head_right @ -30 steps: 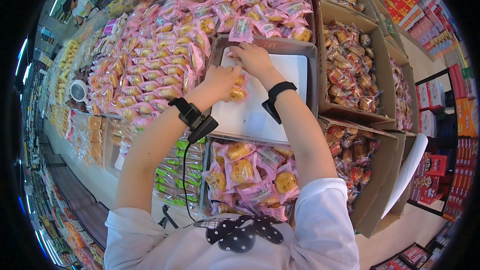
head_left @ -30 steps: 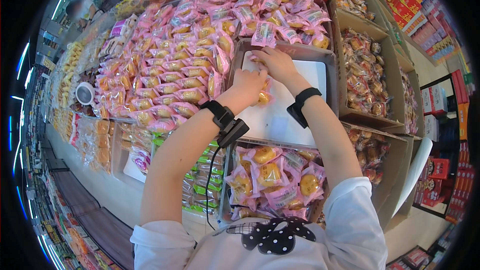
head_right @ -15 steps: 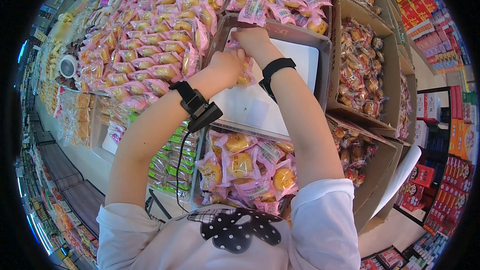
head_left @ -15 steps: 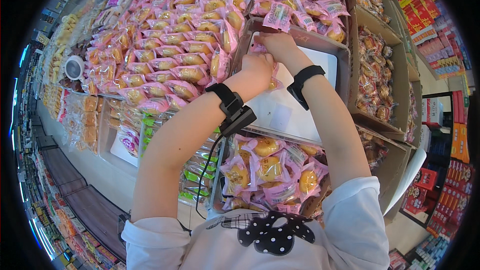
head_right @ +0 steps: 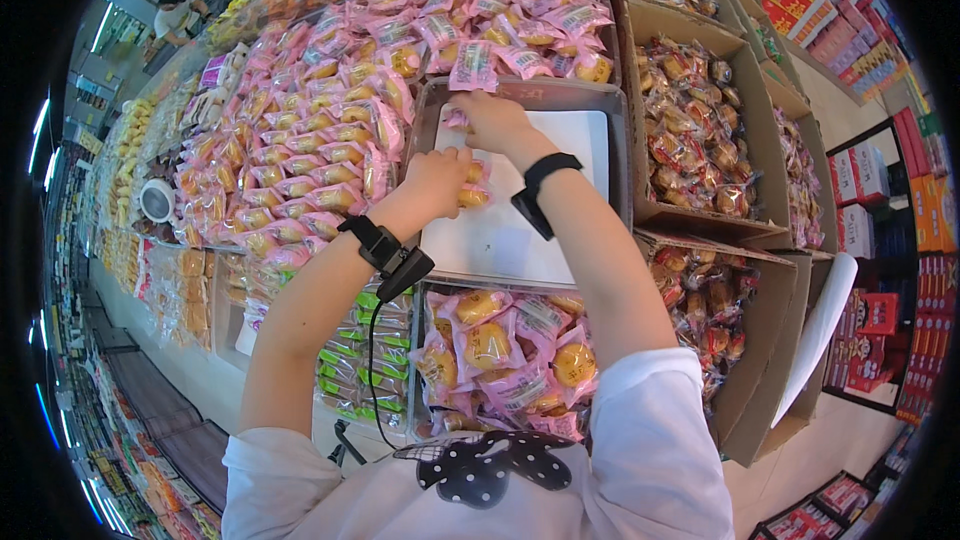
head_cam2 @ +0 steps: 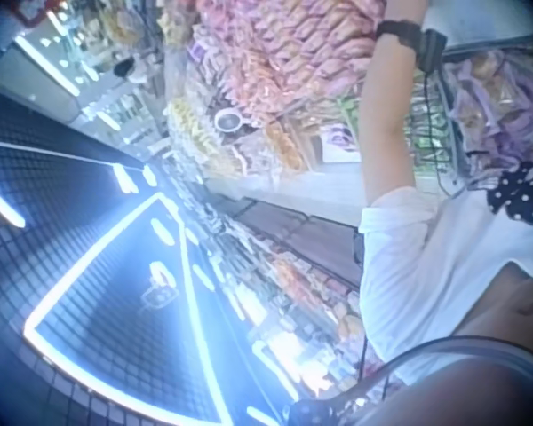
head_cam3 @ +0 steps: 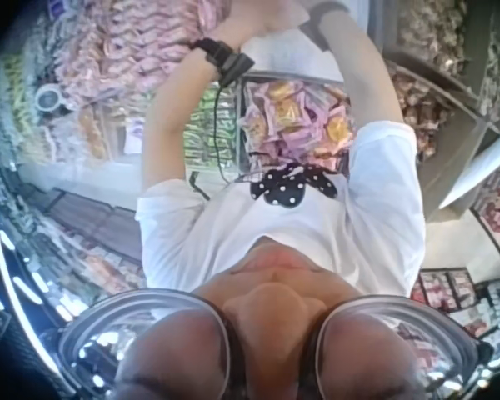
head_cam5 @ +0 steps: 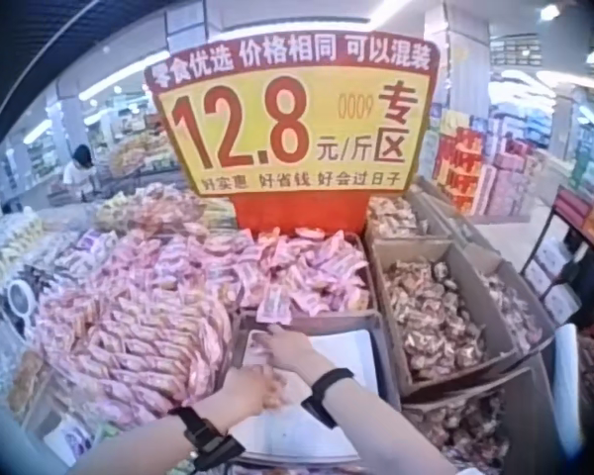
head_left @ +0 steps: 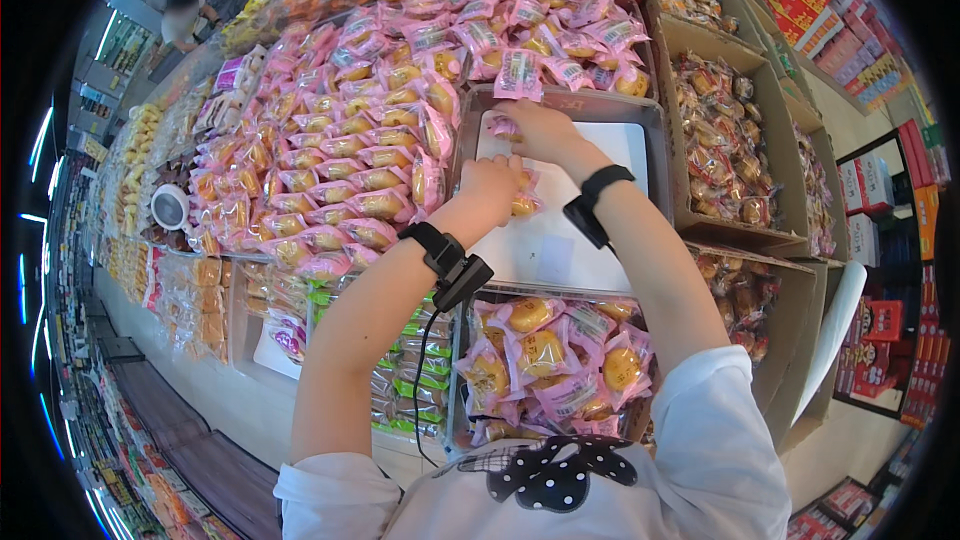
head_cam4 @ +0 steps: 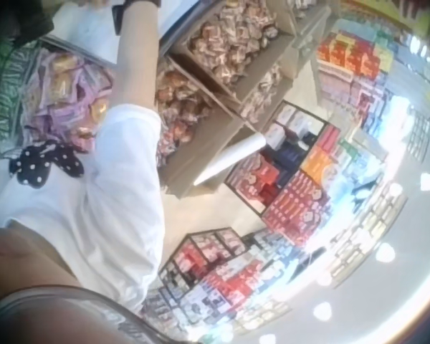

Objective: Organizing and tidying individually wrapped snack packages on supermarket shelves.

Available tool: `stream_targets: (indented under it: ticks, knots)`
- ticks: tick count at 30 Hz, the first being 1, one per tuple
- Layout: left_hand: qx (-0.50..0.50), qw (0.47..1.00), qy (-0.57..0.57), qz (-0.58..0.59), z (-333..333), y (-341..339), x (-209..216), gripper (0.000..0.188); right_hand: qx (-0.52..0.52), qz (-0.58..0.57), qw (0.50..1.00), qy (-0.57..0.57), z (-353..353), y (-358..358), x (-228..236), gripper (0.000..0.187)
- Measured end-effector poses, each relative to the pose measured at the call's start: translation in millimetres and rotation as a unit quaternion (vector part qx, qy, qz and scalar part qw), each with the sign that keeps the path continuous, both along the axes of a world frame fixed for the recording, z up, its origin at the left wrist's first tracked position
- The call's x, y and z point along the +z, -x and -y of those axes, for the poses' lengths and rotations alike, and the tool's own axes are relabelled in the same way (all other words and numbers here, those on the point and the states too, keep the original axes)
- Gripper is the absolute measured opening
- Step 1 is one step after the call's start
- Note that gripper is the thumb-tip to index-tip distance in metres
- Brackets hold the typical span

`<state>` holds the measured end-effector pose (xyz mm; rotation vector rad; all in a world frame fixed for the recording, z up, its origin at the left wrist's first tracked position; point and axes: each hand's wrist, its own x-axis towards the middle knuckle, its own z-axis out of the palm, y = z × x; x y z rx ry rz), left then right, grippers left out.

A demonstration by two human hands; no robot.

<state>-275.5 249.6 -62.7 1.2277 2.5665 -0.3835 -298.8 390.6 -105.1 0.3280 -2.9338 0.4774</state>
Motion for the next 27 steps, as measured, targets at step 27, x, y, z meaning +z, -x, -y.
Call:
stream_targets:
  ticks: [27]
  knots:
    - [-0.020, 0.960, -0.156, -0.230, -13, 49, -16, 0.075, -0.079, 0.069, 0.912, 0.397, -29, -26, -7, 0.090]
